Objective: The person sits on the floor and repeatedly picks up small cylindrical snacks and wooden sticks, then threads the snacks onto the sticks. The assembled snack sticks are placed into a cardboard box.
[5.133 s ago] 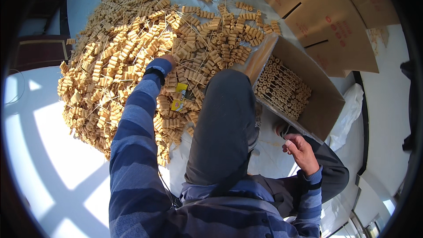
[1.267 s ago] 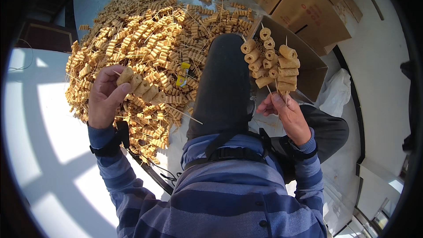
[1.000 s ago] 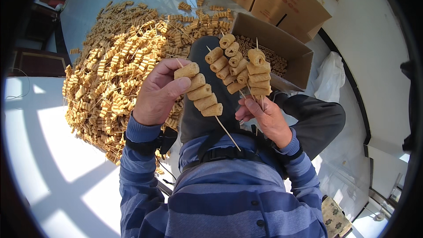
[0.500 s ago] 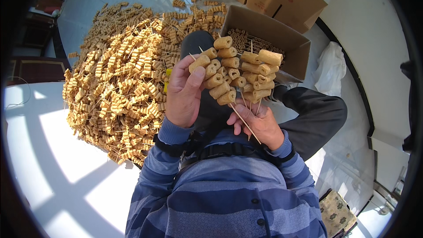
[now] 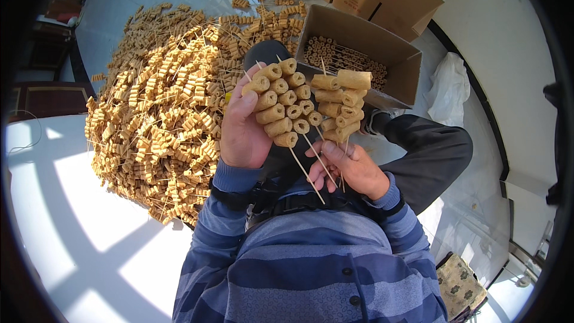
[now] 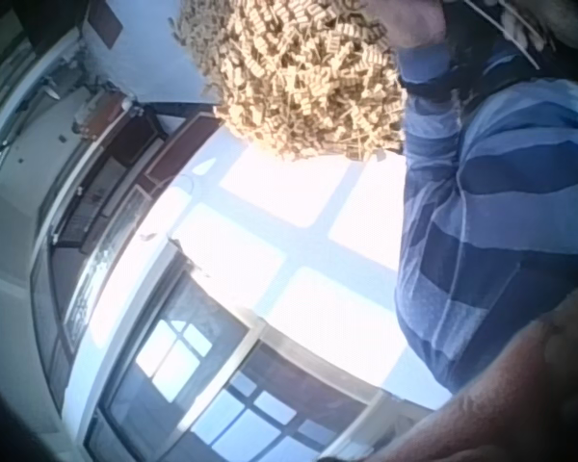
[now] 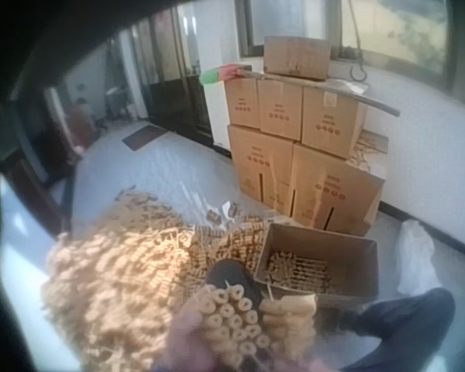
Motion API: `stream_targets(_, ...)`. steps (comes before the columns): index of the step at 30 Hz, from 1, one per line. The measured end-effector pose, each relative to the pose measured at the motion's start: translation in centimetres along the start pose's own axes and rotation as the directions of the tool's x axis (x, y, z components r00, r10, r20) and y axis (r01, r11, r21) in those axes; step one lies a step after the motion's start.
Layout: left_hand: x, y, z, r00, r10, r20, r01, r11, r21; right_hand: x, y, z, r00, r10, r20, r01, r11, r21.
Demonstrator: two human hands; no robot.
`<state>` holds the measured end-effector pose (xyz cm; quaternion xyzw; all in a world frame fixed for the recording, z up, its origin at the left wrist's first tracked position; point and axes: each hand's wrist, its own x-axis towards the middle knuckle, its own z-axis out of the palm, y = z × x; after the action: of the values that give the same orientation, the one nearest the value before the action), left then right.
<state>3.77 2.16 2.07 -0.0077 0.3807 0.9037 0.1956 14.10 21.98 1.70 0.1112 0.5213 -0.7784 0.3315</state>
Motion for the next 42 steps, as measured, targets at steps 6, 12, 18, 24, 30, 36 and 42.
stream_targets(6, 0.2, -1.4, 1.0, 1.000, 0.003, -0.020, -0.005, 0.998, -0.066, 0.0, -0.3, -0.4, 0.995, 0.037, 0.094, -0.033, 0.999, -0.043)
stream_targets(12, -0.3, -2.4, 0.9, 0.999, -0.044, -0.030, 0.039, 0.990, -0.136, 0.3, -0.2, -0.6, 0.988, 0.106, 0.111, -0.100, 0.993, -0.056)
stream_targets(18, 0.3, -2.6, 0.0, 0.995, -0.084, -0.055, 0.077, 0.990, -0.117, 0.4, 0.5, -0.9, 1.000, 0.019, -0.005, -0.019, 0.998, -0.053)
stream_targets(24, 1.6, -2.2, -0.7, 0.999, -0.045, 0.025, 0.049, 0.976, -0.211, 1.0, -0.1, -3.1, 0.977, -0.116, -0.179, 0.098, 0.989, -0.108)
stream_targets(30, 1.6, -3.8, 2.4, 0.986, -0.122, 0.113, 0.141, 0.974, -0.180, 1.2, -0.6, -3.2, 0.988, -0.066, -0.143, 0.056, 0.996, -0.075)
stream_targets(36, 1.9, -4.0, 2.8, 0.977, -0.190, 0.095, 0.199, 0.975, -0.097, 1.2, -0.5, -2.3, 0.994, -0.086, -0.069, 0.083, 0.996, -0.038)
stream_targets(42, 1.6, -4.4, 2.2, 0.973, -0.164, 0.161, 0.194, 0.962, -0.190, 1.6, 0.4, -1.7, 0.995, -0.095, -0.017, 0.096, 0.995, 0.007)
